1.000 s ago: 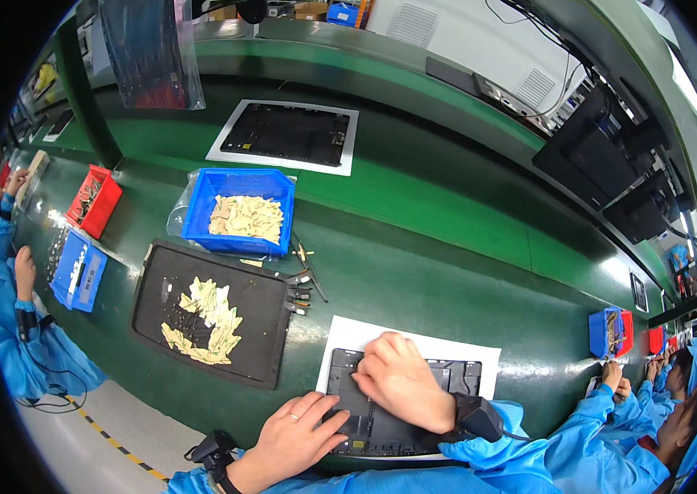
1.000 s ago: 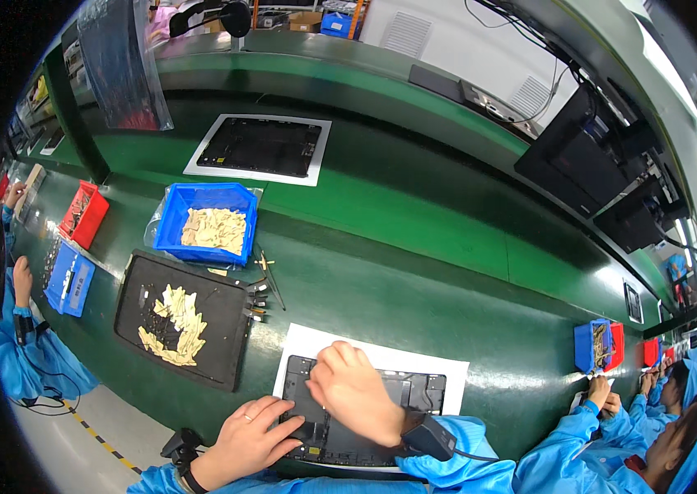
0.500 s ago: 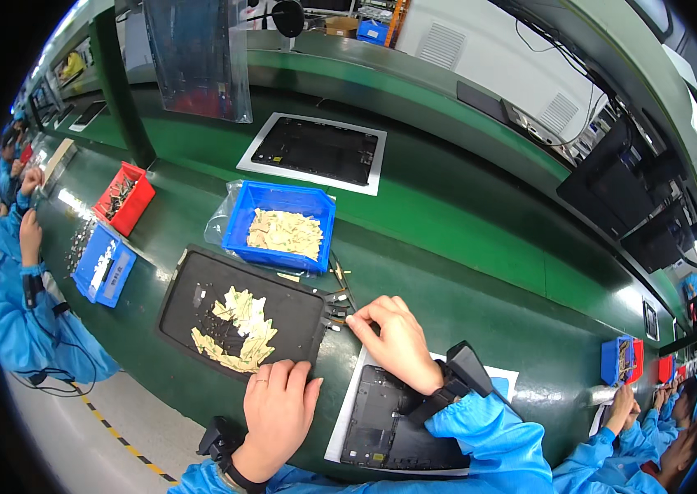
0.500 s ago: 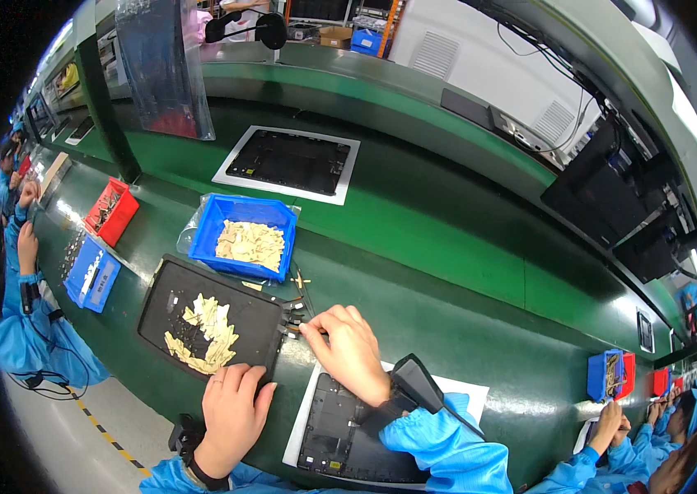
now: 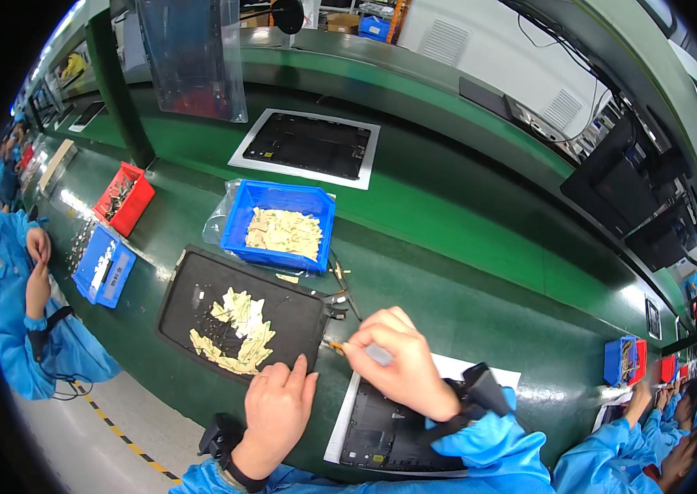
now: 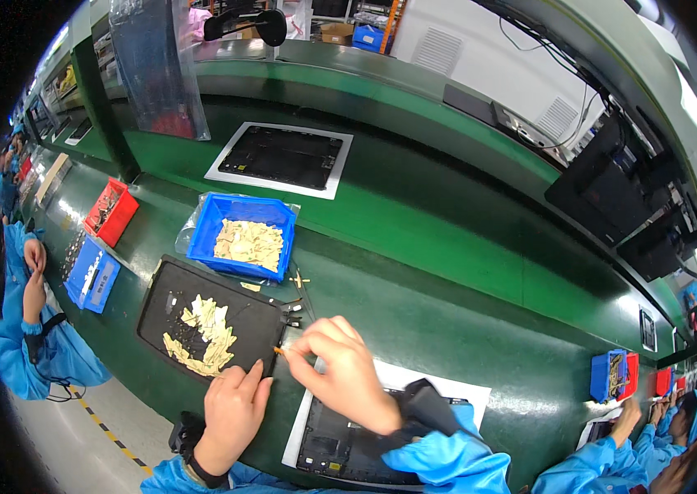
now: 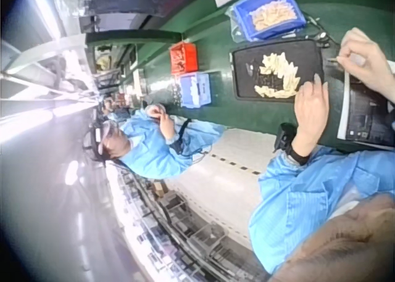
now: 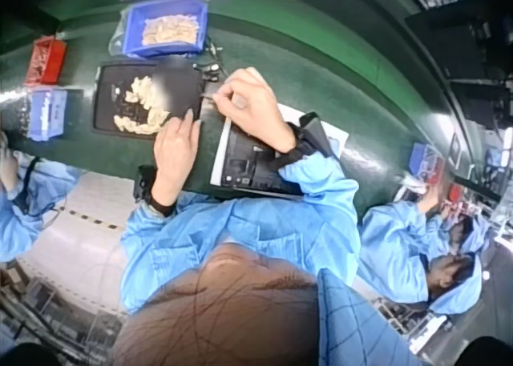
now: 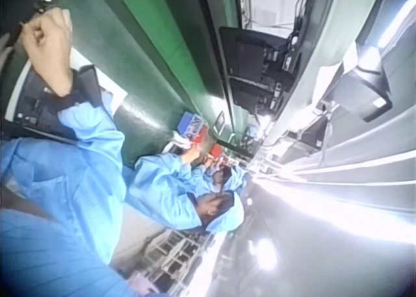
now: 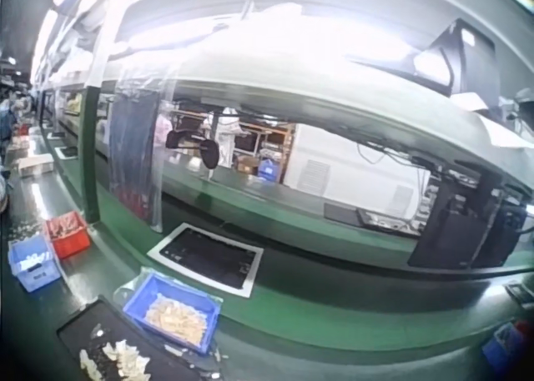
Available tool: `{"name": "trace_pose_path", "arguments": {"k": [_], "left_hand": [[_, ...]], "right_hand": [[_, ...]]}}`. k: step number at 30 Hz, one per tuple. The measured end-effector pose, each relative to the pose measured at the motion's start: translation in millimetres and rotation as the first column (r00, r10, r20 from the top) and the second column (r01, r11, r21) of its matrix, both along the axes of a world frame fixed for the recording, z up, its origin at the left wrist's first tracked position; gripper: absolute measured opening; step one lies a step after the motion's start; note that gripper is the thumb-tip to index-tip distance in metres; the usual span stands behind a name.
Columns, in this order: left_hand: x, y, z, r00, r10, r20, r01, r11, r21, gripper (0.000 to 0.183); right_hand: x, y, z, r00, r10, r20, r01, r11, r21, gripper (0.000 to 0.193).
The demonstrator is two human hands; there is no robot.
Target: The person assembles internal components into an electronic device by hand, inserting ribbon cables and internal modules from component bins into the device's casing.
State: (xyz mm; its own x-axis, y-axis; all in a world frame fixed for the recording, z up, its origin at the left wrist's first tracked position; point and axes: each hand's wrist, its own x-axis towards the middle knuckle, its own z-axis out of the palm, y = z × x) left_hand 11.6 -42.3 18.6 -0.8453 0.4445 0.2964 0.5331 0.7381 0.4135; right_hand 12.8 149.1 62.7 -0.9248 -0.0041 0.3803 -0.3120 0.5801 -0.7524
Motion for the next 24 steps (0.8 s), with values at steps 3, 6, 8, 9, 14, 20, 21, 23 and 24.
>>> {"name": "trace_pose_path", "arguments": {"k": [3,6,8,9,14,20,21,23,24], "left_hand": [[1,-7,20,0.998,0.026,-0.053,-0.013,0.972,0.235,0.014],[5,4,37,0.961,-0.203,0.189,0.077,0.85,0.522,0.012],[7,26,40,0.893,-0.375,0.251,0.178,0.803,0.569,0.01],[8,32,37,0.861,-0.424,0.282,0.216,0.806,0.552,0.009],[15,43,28,0.765,-0.428,0.481,0.21,0.872,0.443,0.021],[23,44,23,0.273,-0.532,0.801,-0.219,0.777,0.59,0.025],[25,41,24,0.299,-0.494,0.816,-0.17,0.814,0.555,0.021],[22,40,18,0.512,-0.448,0.733,0.004,0.855,0.519,0.02],[21,40,16,0.69,-0.423,0.588,0.166,0.882,0.44,0.019]], "right_hand": [[26,33,11,0.945,0.175,0.278,-0.117,0.97,-0.214,0.007],[52,40,9,0.874,0.238,0.423,-0.071,0.925,-0.373,0.006],[64,41,10,0.87,0.241,0.43,-0.066,0.921,-0.383,0.008],[68,41,8,0.876,0.228,0.425,-0.063,0.928,-0.368,0.008],[81,46,-2,0.915,0.109,0.39,-0.022,0.975,-0.22,0.005],[89,64,-6,0.925,0.117,0.362,-0.013,0.961,-0.277,0.006],[89,65,-8,0.927,0.071,0.368,0.008,0.978,-0.209,0.006],[87,65,-13,0.943,-0.011,0.334,0.038,0.996,-0.075,0.006],[85,65,-16,0.942,-0.014,0.335,0.041,0.996,-0.076,0.006]]}}
